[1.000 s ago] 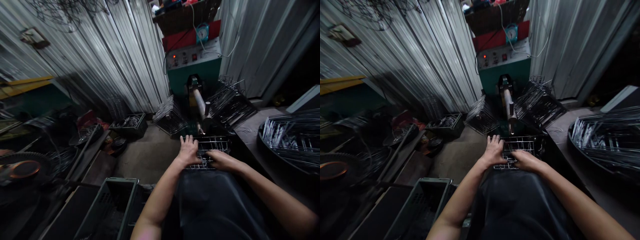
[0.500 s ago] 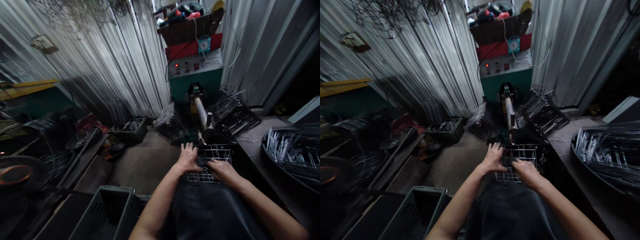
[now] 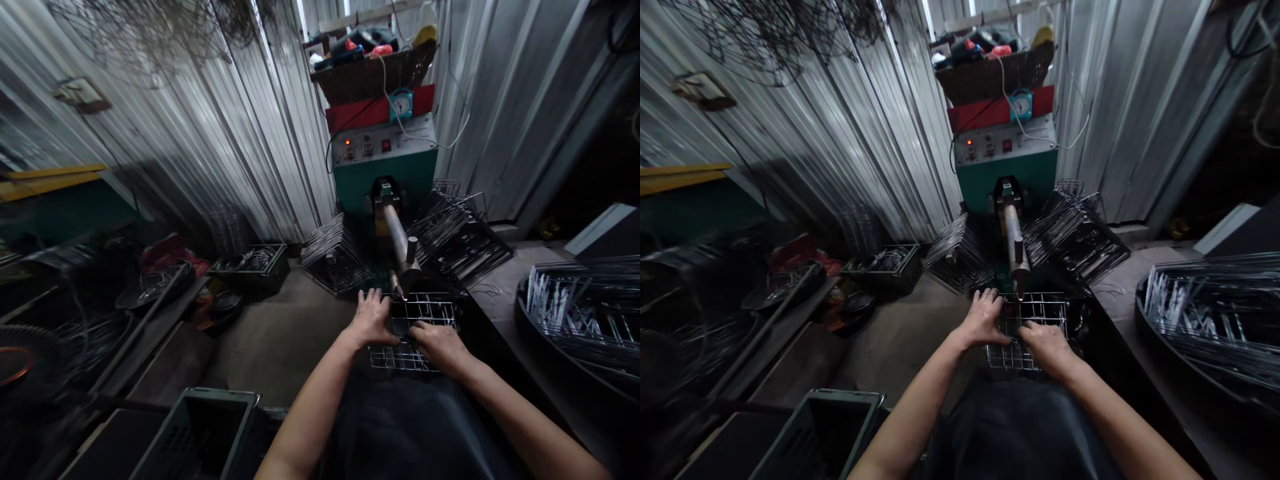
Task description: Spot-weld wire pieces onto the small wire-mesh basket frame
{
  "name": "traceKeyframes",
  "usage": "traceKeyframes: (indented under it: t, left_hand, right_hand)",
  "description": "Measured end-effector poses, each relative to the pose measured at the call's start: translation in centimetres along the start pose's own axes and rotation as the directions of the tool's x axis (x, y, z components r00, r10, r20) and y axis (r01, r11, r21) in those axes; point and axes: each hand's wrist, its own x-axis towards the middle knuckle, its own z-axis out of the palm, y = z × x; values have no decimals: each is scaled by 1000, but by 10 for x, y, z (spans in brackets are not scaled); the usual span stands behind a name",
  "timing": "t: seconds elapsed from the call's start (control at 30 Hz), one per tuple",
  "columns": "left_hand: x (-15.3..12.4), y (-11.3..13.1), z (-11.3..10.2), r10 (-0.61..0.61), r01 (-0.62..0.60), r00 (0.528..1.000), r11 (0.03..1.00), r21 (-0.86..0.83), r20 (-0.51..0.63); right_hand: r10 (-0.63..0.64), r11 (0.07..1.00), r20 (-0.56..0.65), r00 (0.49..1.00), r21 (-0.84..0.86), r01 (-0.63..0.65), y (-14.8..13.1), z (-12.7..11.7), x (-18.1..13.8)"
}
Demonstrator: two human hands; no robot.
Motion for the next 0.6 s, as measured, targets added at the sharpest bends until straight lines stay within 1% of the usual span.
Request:
traceKeyframes:
  t: [0.13,0.27,0.4,0.53,0.6]
  left_hand:
    - [12,-6,5,6,-7,1000,999,-39,-24]
    - [14,-8,5,41,-45,998,997,-69,-50]
    - [13,-7,0,4,-4,1000,999,-47,-3]
    - [26,-10,0,-3,1,999,999,-52,-49]
    - [35,-14,0,-22,20,999,999,-39,-44]
  right_hand:
    - [27,1000,-2,1000,-9,-27,3,-8,7]
    - [34,999,-29,999,38,-32,2,-6,6]
    - [61,998,-81,995,38,-58,0,3,4]
    - [101,994,-138,985,49,-96,4,3,13]
    - [122,992,-145,982,56,-115,7,1,21]
